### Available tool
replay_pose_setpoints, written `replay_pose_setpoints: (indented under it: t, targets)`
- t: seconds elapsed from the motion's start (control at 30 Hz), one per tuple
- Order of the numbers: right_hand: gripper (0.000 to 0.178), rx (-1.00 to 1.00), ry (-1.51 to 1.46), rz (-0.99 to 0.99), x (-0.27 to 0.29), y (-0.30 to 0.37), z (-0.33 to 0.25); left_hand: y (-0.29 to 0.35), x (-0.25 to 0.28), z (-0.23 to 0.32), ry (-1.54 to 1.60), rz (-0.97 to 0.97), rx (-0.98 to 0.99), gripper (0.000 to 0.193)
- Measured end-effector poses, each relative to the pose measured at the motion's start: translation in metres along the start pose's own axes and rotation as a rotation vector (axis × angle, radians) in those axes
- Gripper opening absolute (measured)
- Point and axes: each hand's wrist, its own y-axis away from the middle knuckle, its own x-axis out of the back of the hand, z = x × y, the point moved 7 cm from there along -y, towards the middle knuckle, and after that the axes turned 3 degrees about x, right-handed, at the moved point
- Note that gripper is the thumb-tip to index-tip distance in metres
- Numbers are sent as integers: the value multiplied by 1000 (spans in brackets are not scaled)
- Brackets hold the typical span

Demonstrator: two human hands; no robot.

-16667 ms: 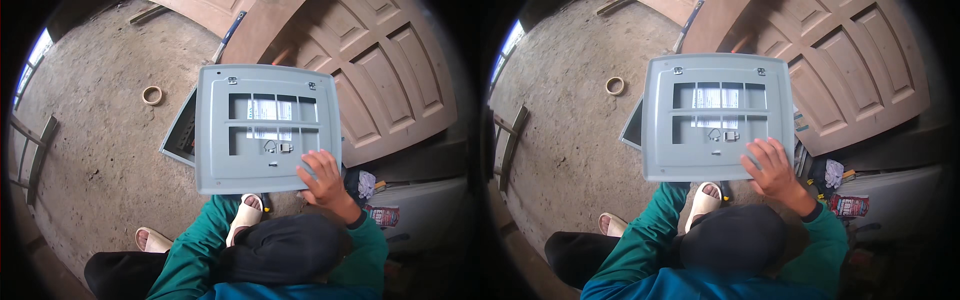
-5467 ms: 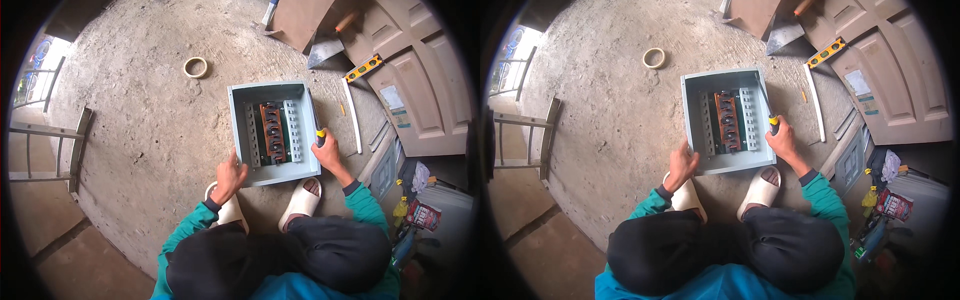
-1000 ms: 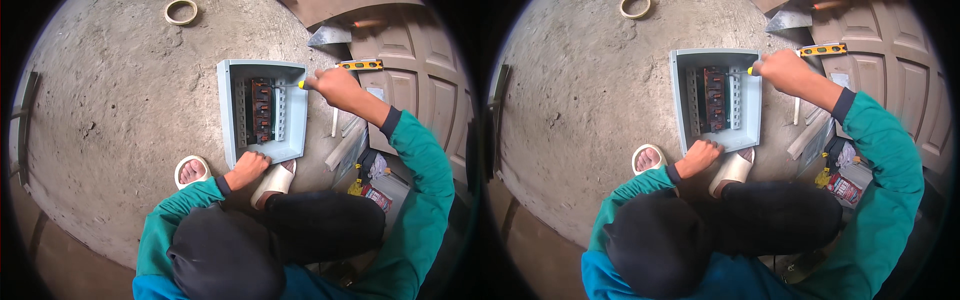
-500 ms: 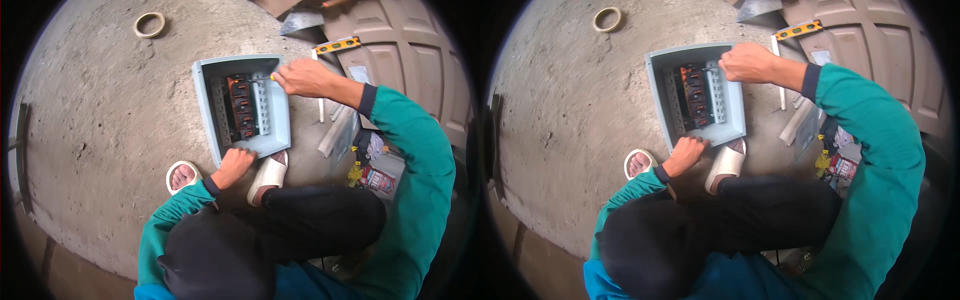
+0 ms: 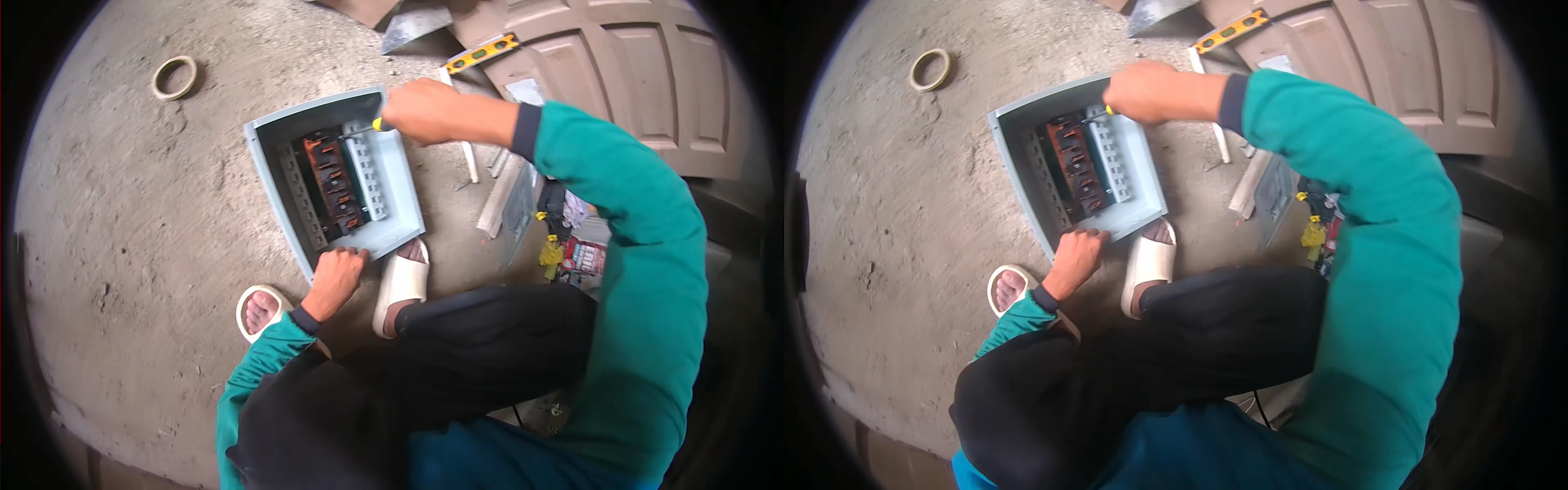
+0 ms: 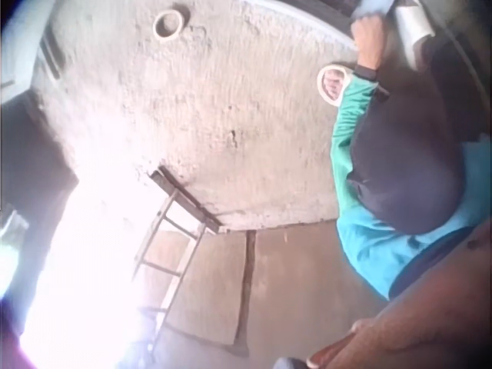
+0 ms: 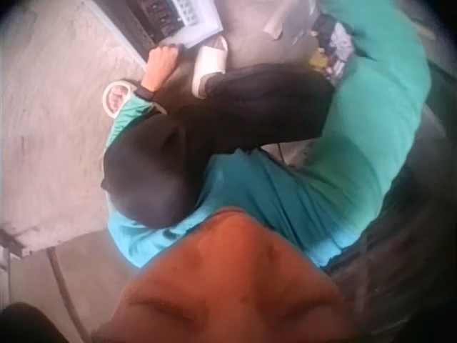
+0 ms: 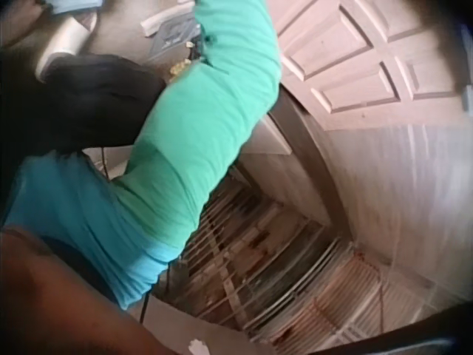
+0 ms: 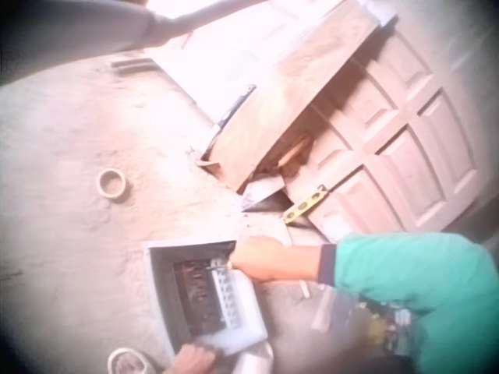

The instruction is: The person disassembles an electrical panel box by unscrewing and removing its front cover with a screwdriver, then loosening the screws holding the interior components inside the box.

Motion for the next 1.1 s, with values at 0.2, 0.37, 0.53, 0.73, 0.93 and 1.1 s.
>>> replay_pose_setpoints:
  t: [0.2,0.37,0.53,0.73,0.93,1.1]
  targets:
    - [17,-74,-3,153,3,1,12,2,4,2,-4,28,-18,16]
    - [41,-801,-1037,-345,-22,18,29,2,2,4,11,43,-46,15]
    - [26,-162,-248,-82,-9,7,14,2,1,3,14,55,-37,15]
    - [36,45,123,-7,-16,17,-15,0,2,5,7,87,-44,15]
    - [25,-928,-1501,-253,-47,36,25,2,1,2,17,83,-49,19]
    - [17,-471,-718,-334,-36,22,30,-3,-4,5,3,69,-40,19]
